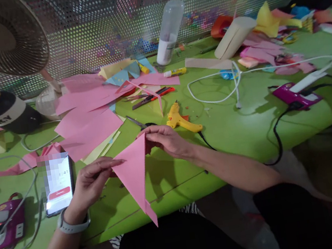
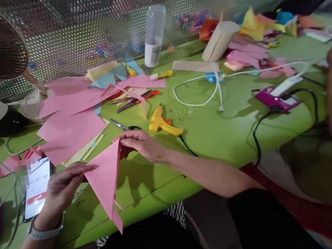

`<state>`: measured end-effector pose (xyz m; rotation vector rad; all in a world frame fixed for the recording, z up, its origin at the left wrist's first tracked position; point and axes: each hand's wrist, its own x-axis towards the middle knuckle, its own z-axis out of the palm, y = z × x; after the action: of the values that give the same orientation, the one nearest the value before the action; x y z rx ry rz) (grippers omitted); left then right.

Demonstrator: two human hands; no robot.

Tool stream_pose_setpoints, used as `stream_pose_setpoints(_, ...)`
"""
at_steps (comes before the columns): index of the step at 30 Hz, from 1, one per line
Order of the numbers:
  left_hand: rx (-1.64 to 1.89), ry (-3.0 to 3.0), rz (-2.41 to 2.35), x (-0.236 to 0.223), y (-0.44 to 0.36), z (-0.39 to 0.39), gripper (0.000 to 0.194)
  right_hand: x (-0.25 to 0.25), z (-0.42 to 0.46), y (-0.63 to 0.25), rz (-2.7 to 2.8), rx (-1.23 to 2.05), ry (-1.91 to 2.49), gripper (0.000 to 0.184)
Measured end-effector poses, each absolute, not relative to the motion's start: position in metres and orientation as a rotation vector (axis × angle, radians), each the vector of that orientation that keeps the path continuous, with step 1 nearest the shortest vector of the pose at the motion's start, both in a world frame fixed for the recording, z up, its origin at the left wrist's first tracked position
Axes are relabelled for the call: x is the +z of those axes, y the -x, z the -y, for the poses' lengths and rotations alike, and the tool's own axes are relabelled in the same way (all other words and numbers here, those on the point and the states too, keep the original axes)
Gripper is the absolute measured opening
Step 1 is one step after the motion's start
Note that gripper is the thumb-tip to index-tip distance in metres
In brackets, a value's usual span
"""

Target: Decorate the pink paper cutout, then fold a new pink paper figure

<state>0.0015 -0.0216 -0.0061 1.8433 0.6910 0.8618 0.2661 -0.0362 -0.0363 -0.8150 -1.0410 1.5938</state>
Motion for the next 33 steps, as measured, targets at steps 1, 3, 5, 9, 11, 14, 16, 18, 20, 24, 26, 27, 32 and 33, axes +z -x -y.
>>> stream_pose_setpoints(1, 0.863, -1.841, -0.687, -0.006, -0.0015, 0.0216, 0.024, -0.0358, 0.0362, -0.2658, 1.03, 1.599, 0.814, 0.019)
stream_pose_setpoints(3, 0.866, -1.837, -0.662, -0.0058, -0.0014, 0.0216, 0.025, -0.0351, 0.036, -0.2653, 0.992, 1.608, 0.828, 0.019)
stream_pose_setpoints(5, 0.867, -1.836, -0.633, -0.0059, -0.0012, 0.0215, 0.026, -0.0347, 0.0357, -0.2653, 0.948, 1.617, 0.859, 0.019)
stream_pose_setpoints(9, 0.859, -1.86, -0.609, -0.0062, -0.0013, 0.0215, 0.027, -0.0336, 0.0358, -0.2671, 0.911, 1.653, 0.86, 0.025)
stream_pose_setpoints(11, 0.853, -1.894, -0.599, -0.0061, -0.0017, 0.0214, 0.028, -0.0331, 0.0363, -0.2676, 0.937, 1.656, 0.836, 0.031)
stream_pose_setpoints(14, 0.831, -1.958, -0.587, -0.0057, -0.0025, 0.0212, 0.031, -0.0324, 0.0371, -0.2666, 1.011, 1.61, 0.883, 0.029)
stream_pose_setpoints(16, 0.819, -1.994, -0.589, -0.0053, -0.0027, 0.021, 0.031, -0.0319, 0.0372, -0.265, 1.039, 1.568, 0.936, 0.026)
stream_pose_setpoints(18, 0.808, -2.02, -0.592, -0.0047, -0.0027, 0.0207, 0.031, -0.0312, 0.037, -0.2637, 1.048, 1.531, 0.955, 0.025)
stream_pose_setpoints(20, 0.798, -2.039, -0.587, -0.0038, -0.0027, 0.0204, 0.031, -0.0306, 0.0366, -0.2632, 1.064, 1.511, 0.949, 0.022)
stream_pose_setpoints(24, 0.793, -2.053, -0.563, -0.0011, -0.0037, 0.0203, 0.033, -0.031, 0.036, -0.2636, 1.087, 1.487, 0.956, 0.019)
stream_pose_setpoints(26, 0.793, -2.054, -0.567, 0.0003, -0.0045, 0.0206, 0.033, -0.0325, 0.0358, -0.2639, 1.092, 1.476, 0.96, 0.019)
stream_pose_setpoints(27, 0.793, -2.053, -0.57, 0.0009, -0.005, 0.0207, 0.033, -0.0334, 0.0358, -0.2641, 1.1, 1.472, 0.959, 0.019)
stream_pose_setpoints(32, 0.792, -2.045, -0.586, 0.0014, -0.0057, 0.0211, 0.031, -0.037, 0.0364, -0.2657, 1.145, 1.437, 0.971, 0.022)
stream_pose_setpoints(33, 0.793, -2.043, -0.586, 0.001, -0.0055, 0.0212, 0.031, -0.037, 0.0365, -0.2661, 1.148, 1.428, 0.974, 0.022)
